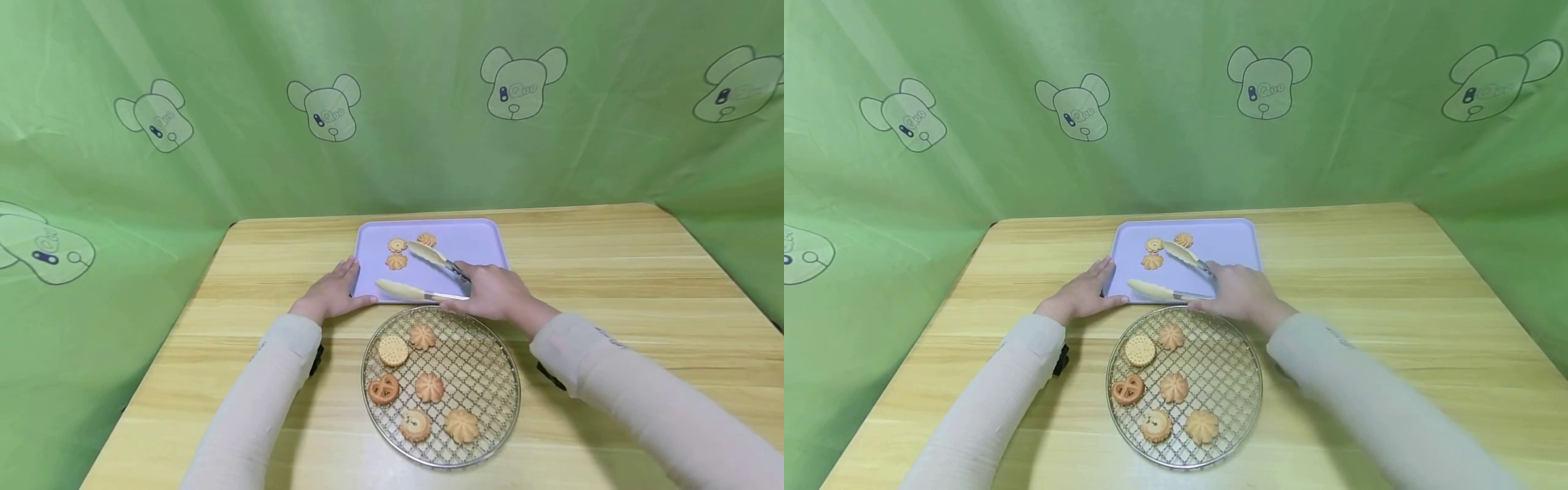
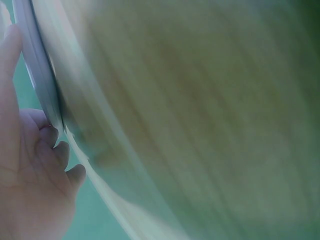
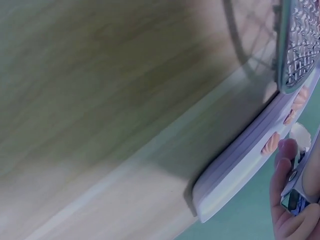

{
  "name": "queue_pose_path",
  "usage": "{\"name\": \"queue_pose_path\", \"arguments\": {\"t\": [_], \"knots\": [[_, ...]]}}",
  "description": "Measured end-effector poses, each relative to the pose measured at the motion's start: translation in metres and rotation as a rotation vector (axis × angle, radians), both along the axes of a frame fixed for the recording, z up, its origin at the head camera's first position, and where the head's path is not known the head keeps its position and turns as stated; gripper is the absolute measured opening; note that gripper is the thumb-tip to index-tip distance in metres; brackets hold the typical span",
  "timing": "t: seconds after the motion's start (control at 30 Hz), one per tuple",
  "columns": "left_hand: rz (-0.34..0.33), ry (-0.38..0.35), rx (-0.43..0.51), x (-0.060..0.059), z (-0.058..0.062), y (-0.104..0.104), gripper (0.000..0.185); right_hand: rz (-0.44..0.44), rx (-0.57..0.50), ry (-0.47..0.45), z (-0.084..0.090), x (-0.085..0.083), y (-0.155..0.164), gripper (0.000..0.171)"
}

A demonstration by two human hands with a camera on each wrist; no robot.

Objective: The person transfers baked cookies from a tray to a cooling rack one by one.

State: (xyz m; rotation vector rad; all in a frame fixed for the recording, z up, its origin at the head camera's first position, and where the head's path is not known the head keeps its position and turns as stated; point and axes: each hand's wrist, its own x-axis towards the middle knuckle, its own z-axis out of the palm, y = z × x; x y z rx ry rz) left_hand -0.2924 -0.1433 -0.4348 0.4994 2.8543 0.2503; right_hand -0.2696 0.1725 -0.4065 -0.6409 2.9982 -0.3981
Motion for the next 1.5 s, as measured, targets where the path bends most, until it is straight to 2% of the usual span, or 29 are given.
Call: {"name": "queue_pose_path", "arguments": {"t": [0.5, 1.3, 1.5], "knots": [[-0.003, 0.003, 0.013, -0.001, -0.001, 0.000, 0.098, -0.043, 0.024, -0.015, 0.003, -0.006, -0.013, 0.088], [0.002, 0.004, 0.011, -0.001, -0.002, 0.000, 0.099, -0.066, 0.044, -0.043, 0.006, -0.007, -0.024, 0.070], [0.005, 0.008, 0.015, -0.002, -0.004, 0.000, 0.099, -0.067, 0.042, -0.025, 0.005, -0.007, -0.028, 0.067]]}}
